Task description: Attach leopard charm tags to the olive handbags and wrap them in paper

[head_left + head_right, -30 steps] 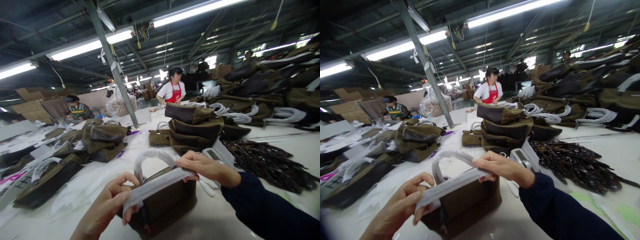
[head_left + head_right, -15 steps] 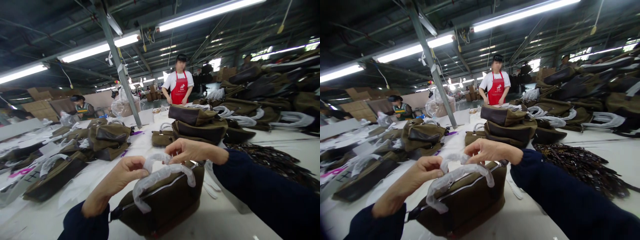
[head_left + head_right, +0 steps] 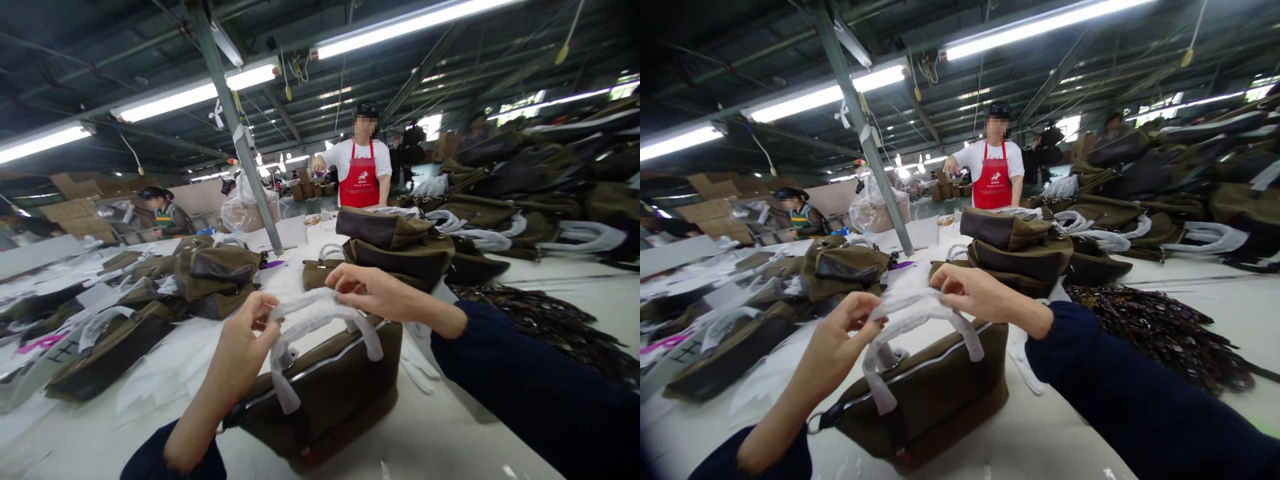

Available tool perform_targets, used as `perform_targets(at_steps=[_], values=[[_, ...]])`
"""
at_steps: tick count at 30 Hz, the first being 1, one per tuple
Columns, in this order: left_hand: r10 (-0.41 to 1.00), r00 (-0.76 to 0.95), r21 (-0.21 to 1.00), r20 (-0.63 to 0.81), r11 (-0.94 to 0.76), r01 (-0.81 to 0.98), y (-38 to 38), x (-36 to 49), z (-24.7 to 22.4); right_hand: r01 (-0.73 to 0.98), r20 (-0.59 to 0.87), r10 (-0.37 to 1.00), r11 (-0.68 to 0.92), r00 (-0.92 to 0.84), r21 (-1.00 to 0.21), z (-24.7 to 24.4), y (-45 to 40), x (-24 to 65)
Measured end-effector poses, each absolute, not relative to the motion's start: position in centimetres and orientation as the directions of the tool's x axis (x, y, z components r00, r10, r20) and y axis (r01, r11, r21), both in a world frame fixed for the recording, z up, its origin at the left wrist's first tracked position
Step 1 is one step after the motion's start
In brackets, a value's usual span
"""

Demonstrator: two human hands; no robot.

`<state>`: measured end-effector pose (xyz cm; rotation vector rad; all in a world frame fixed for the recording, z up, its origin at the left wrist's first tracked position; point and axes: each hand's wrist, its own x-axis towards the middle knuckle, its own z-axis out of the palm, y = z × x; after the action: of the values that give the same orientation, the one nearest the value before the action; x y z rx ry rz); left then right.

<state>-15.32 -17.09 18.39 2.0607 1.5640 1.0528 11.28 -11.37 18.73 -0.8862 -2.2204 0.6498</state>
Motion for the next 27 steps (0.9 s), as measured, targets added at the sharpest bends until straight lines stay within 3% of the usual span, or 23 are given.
perform_targets(at_steps=[2,4,7,9,11,16,20,27], values=[[0.937,0.165,0.714,0.308,-0.343,0.611,-16.9,-15.0,19.0,0.224,0.365,0.667,0.626,-0.649,-0.747,20.0,-11.7,11.2],[0.935,0.198,0.746,0.294,-0.354,0.565,-16.8,-14.6,19.3,0.23,0.348,0.616,0.665,-0.707,-0.71,20.8,-12.1,10.5],[0.937,0.206,0.812,0.282,-0.348,0.469,-16.8,-14.4,19.0,0.474,0.29,0.617,0.766,-0.731,-0.435,20.5,-12.2,8.9],[0.944,0.218,0.843,0.246,-0.319,0.432,-16.9,-14.7,18.2,0.624,0.289,0.672,0.741,-0.682,-0.249,19.8,-12.0,8.3],[0.947,0.26,0.858,0.187,-0.286,0.426,-17.2,-15.4,17.2,0.709,0.331,0.712,0.688,-0.619,-0.153,19.1,-11.7,8.2],[0.898,0.438,0.896,0.034,-0.222,0.385,-17.7,-17.2,16.9,0.783,0.399,0.734,0.619,-0.55,-0.057,18.6,-11.9,8.1],[0.892,0.451,0.925,0.009,-0.179,0.336,-16.8,-16.0,19.8,0.75,0.422,0.675,0.661,-0.605,0.02,19.0,-12.5,6.9],[0.832,0.528,0.922,-0.17,-0.055,0.383,-14.9,-12.5,22.6,0.762,0.501,0.642,0.645,-0.58,0.056,18.6,-11.1,7.7]])
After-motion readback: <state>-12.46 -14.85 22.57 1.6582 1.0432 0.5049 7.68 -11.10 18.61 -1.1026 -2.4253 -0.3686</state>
